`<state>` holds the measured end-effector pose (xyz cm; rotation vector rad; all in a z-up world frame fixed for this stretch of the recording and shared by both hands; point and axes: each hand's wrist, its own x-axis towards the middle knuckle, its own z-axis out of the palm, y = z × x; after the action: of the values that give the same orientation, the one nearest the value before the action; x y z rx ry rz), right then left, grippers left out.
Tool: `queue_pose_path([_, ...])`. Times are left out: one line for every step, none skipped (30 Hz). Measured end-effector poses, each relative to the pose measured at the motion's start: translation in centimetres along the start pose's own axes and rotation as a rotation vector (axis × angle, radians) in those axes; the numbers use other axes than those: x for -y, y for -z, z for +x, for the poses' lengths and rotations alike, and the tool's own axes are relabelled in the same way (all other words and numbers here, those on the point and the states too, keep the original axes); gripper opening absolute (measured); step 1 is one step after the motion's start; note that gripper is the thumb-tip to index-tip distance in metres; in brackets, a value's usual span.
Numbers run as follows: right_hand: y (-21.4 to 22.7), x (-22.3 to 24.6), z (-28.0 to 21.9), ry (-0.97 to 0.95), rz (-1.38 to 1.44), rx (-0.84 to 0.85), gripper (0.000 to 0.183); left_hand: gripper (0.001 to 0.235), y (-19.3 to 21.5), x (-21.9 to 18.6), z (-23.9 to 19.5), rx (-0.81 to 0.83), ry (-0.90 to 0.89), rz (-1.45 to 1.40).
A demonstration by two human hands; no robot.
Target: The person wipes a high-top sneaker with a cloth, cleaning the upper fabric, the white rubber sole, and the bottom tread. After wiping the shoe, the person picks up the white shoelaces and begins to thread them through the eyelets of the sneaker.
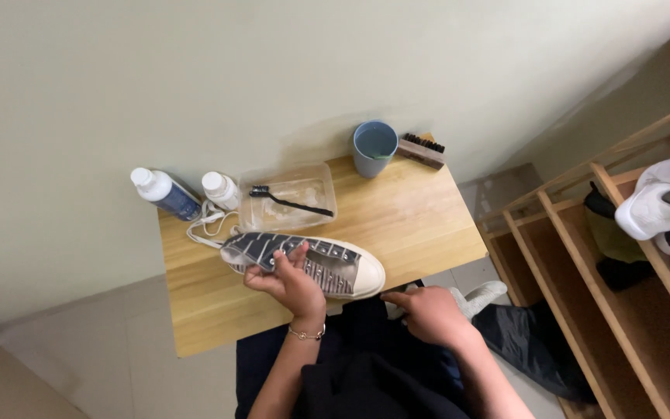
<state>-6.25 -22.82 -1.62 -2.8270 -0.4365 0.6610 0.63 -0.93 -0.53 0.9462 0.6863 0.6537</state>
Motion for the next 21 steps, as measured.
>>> queue_pose_path([-0.2, -0.2, -0.1, -0.002, -0.001, 0.003, 0.075, 0.028, 0.5, 0.1, 0.1, -0.002, 0.003, 0.001])
queue_pose_path([-0.4, -0.5, -0.3, 0.003, 0.019, -0.017, 0.075, 0.030, 0.9, 0.3, 0.1, 0.066, -0.067, 0.017])
queue_pose_path([-0.6, -0.7, -0.3, 0.006, 0.039, -0.040, 0.075, 0.032, 1.3, 0.4, 0.2, 0.137, -0.137, 0.032])
queue_pose_path([0.7, -0.7, -0.9, 0.003, 0.039, -0.039, 0.075, 0.032, 2.4, 1.5, 0.5, 0.139, -0.134, 0.032])
queue_pose_path([2.0, -0.7, -1.6, -0.032, 0.132, -0.120, 0.064, 0.046, 3.7, 2.4, 0.7, 0.205, -0.272, 0.078])
queue_pose_path([3.3, -0.6, -2.3, -0.066, 0.224, -0.201, 0.053, 0.061, 4.9, 3.3, 0.8, 0.271, -0.411, 0.125])
queue_pose_path([3.0, -1.6, -2.5, -0.064, 0.226, -0.200, 0.053, 0.061, 6.3, 4.3, 1.3, 0.270, -0.412, 0.127])
queue_pose_path([2.7, -2.5, -2.7, -0.163, 0.319, -0.268, 0.055, 0.064, 7.6, 5.3, 1.8, 0.347, -0.767, 0.272])
queue_pose_path([2.4, -3.4, -2.8, -0.261, 0.413, -0.337, 0.058, 0.072, 8.9, 6.2, 2.3, 0.420, -1.125, 0.420])
queue_pose_path([2.5, -3.4, -2.6, -0.258, 0.415, -0.337, 0.058, 0.072, 8.8, 5.9, 2.2, 0.420, -1.127, 0.423])
queue_pose_path([2.5, -3.3, -2.6, -0.179, 0.469, -0.492, 0.063, 0.066, 8.9, 5.6, 1.9, 0.630, -1.302, 0.531])
queue_pose_path([2.5, -3.3, -2.6, -0.098, 0.522, -0.648, 0.068, 0.065, 8.9, 5.2, 1.6, 0.848, -1.470, 0.640])
queue_pose_path([2.4, -2.2, -1.9, -0.097, 0.522, -0.648, 0.068, 0.065, 8.1, 4.2, 1.3, 0.847, -1.470, 0.640])
queue_pose_path([2.3, -1.1, -1.3, 0.052, 0.481, -0.706, 0.068, 0.086, 7.3, 3.1, 1.0, 0.927, -1.509, 0.855])
queue_pose_path([2.3, 0.0, -0.4, 0.202, 0.438, -0.765, 0.070, 0.109, 6.4, 2.0, 0.8, 1.003, -1.538, 1.074])
queue_pose_path([2.1, 2.0, 0.6, 0.204, 0.437, -0.766, 0.070, 0.109, 6.3, 2.1, 0.9, 1.000, -1.540, 1.073])
queue_pose_path([1.9, 3.9, 1.6, 0.307, 0.298, -0.827, 0.060, 0.124, 6.1, 2.2, 1.0, 1.024, -1.487, 1.254])
queue_pose_path([1.7, 5.8, 2.6, 0.408, 0.157, -0.883, 0.051, 0.140, 5.9, 2.3, 1.2, 1.042, -1.425, 1.434])
queue_pose_path([0.0, 6.1, 3.1, 0.406, 0.156, -0.886, 0.051, 0.140, 6.0, 2.7, 1.5, 1.044, -1.428, 1.432])
queue_pose_path([-1.7, 6.4, 3.7, 0.330, -0.011, -0.921, 0.060, 0.139, 6.1, 3.0, 1.9, 1.057, -1.425, 1.434])
queue_pose_path([-3.4, 6.8, 4.2, 0.251, -0.178, -0.948, 0.070, 0.139, 6.3, 3.3, 2.1, 1.071, -1.419, 1.437])
